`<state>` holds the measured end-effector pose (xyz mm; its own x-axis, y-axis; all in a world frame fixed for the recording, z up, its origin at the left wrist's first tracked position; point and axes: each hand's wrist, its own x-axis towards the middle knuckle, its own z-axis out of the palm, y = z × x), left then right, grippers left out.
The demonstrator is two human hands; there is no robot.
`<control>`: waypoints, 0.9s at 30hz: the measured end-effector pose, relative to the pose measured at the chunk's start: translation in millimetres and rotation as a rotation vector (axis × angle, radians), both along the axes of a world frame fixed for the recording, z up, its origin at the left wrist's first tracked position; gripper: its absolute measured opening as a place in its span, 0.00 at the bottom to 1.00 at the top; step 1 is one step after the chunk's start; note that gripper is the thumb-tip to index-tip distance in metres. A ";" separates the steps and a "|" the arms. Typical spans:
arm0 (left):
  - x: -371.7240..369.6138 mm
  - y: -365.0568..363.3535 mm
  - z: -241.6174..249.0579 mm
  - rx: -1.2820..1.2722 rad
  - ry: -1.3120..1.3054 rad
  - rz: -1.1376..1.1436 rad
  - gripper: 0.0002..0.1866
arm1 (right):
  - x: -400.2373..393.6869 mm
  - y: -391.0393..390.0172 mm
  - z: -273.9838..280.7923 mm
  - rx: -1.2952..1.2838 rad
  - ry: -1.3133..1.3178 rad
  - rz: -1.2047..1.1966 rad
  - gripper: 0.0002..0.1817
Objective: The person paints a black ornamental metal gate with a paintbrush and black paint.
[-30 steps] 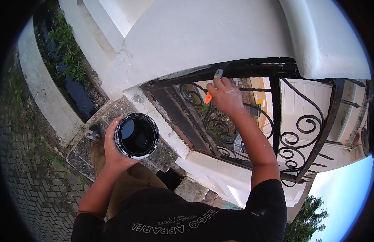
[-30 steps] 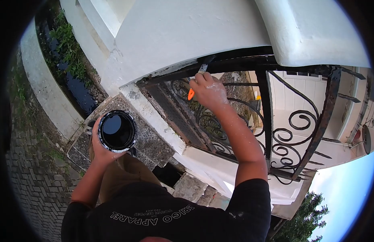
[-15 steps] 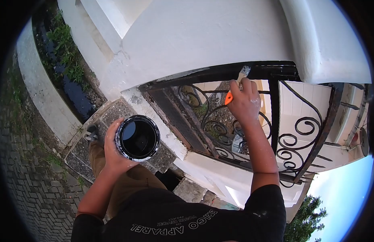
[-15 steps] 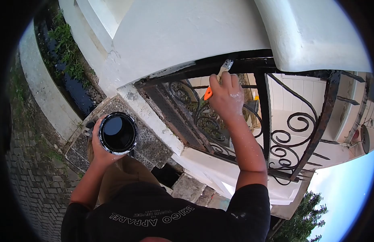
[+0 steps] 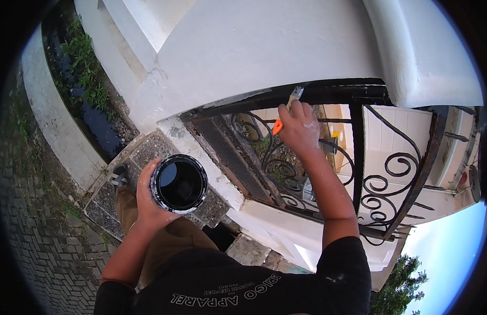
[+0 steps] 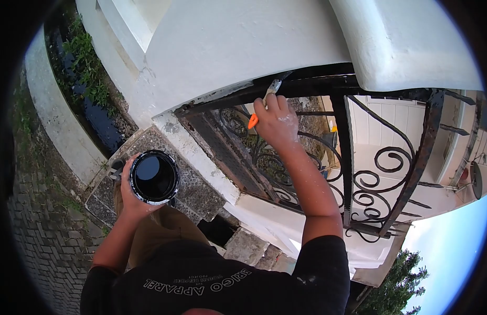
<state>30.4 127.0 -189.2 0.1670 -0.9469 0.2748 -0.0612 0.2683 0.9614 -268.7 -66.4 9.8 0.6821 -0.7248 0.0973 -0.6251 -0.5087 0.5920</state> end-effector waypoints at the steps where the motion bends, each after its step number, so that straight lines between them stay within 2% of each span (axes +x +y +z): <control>1: 0.6 -0.1 0.2 -0.006 -0.010 0.003 0.62 | 0.6 0.1 -2.2 0.018 -0.011 0.002 0.16; 4: 4.4 -0.5 -1.4 -0.024 -0.050 -0.072 0.66 | -1.9 -0.4 -11.2 0.052 -0.034 0.010 0.16; 8: 3.3 0.7 -1.1 -0.024 -0.045 -0.065 0.66 | -1.3 2.2 -24.4 0.134 -0.057 0.014 0.16; 10: 1.2 0.9 1.2 0.019 -0.004 -0.005 0.62 | -1.2 6.3 -35.5 0.197 -0.086 0.027 0.16; 14: 1.8 2.6 -0.4 0.000 -0.001 0.014 0.61 | -0.9 12.9 -37.9 0.350 -0.149 0.012 0.16; 16: 4.7 4.4 0.6 -0.020 -0.081 -0.039 0.66 | -1.6 10.7 -24.7 0.360 -0.116 -0.051 0.17; 21: -6.1 10.8 0.5 -0.041 -0.026 -0.042 0.66 | -10.0 1.8 19.4 0.398 -0.067 -0.175 0.17; 27: -20.3 15.7 3.5 -0.082 -0.027 -0.038 0.65 | -3.4 -0.8 67.8 0.327 0.047 -0.148 0.22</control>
<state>10.0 142.7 -185.7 0.1230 -0.9264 0.3558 -0.0748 0.3489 0.9342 -272.1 -67.2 77.6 0.5654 -0.8037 -0.1854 -0.6819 -0.5820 0.4430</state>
